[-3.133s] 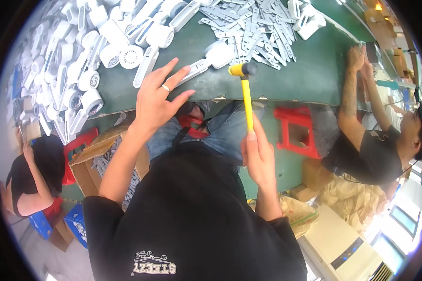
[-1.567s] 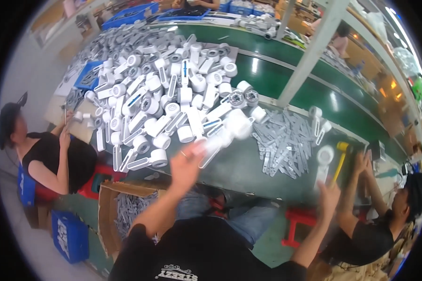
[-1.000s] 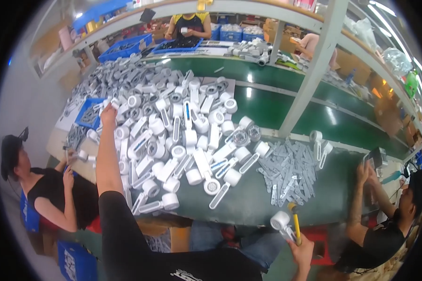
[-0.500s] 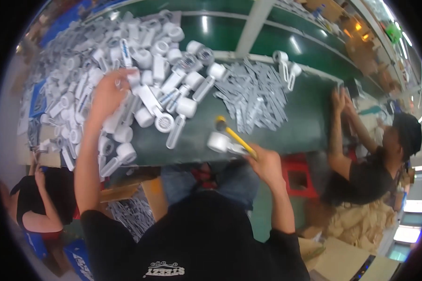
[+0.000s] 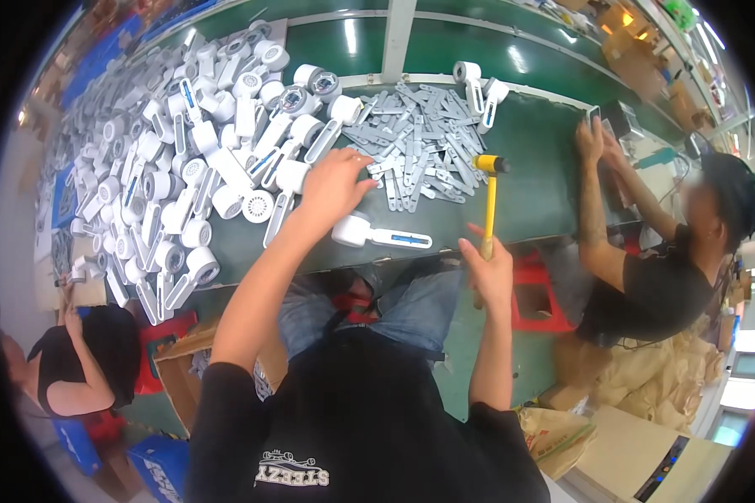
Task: The person assembles plastic components on a production line by securing parts together with a rubber mallet.
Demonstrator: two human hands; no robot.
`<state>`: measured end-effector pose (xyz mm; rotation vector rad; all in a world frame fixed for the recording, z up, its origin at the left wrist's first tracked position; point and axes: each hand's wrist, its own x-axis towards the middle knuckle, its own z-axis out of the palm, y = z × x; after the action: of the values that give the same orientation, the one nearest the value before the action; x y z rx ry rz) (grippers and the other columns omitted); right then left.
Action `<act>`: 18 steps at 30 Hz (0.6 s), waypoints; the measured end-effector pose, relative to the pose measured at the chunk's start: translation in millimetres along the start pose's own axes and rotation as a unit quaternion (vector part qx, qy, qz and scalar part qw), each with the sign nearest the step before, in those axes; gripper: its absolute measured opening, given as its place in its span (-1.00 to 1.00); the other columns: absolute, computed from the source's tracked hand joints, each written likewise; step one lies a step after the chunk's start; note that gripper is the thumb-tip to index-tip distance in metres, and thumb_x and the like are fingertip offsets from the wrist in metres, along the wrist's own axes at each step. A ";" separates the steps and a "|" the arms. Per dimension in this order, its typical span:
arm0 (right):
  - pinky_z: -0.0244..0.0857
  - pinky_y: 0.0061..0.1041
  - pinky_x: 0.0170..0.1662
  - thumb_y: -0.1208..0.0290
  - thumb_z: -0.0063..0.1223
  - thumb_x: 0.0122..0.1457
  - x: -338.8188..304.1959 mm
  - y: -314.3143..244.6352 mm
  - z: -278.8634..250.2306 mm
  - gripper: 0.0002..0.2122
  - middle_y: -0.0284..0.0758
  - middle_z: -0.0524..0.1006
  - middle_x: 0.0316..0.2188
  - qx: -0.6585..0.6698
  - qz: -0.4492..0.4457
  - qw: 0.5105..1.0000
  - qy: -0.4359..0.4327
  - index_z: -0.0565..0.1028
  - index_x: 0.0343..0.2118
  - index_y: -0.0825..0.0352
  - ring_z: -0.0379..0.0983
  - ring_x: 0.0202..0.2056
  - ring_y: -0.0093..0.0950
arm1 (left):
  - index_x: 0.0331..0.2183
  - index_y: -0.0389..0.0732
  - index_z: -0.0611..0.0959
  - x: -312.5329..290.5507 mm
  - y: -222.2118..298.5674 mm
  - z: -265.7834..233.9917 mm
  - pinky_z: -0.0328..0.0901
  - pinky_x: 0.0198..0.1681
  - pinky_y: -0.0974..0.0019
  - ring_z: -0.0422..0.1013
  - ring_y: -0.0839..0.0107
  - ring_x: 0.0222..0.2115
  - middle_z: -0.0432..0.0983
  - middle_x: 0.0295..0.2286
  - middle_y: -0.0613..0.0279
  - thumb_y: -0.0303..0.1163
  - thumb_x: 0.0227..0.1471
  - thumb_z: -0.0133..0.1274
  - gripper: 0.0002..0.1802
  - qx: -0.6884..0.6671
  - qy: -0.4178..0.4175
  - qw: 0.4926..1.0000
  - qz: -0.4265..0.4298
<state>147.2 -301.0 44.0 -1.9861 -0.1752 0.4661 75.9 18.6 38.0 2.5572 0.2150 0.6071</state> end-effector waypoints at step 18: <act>0.03 -0.66 -0.69 0.28 0.16 0.44 -33.3 -19.8 40.2 -0.62 -0.36 0.58 -0.45 0.316 0.062 0.938 -0.127 0.53 0.19 0.41 0.18 -0.74 -0.76 | -0.20 -0.16 0.78 -50.6 56.0 -27.3 0.51 -0.16 0.22 0.62 0.30 -0.25 0.71 -0.23 0.25 -0.48 -0.05 0.25 -0.71 -0.033 0.053 0.951 0.302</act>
<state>102.4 -269.4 54.4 -1.3070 -0.0480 0.7547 20.6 -31.1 68.2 2.5124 -0.5662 0.9500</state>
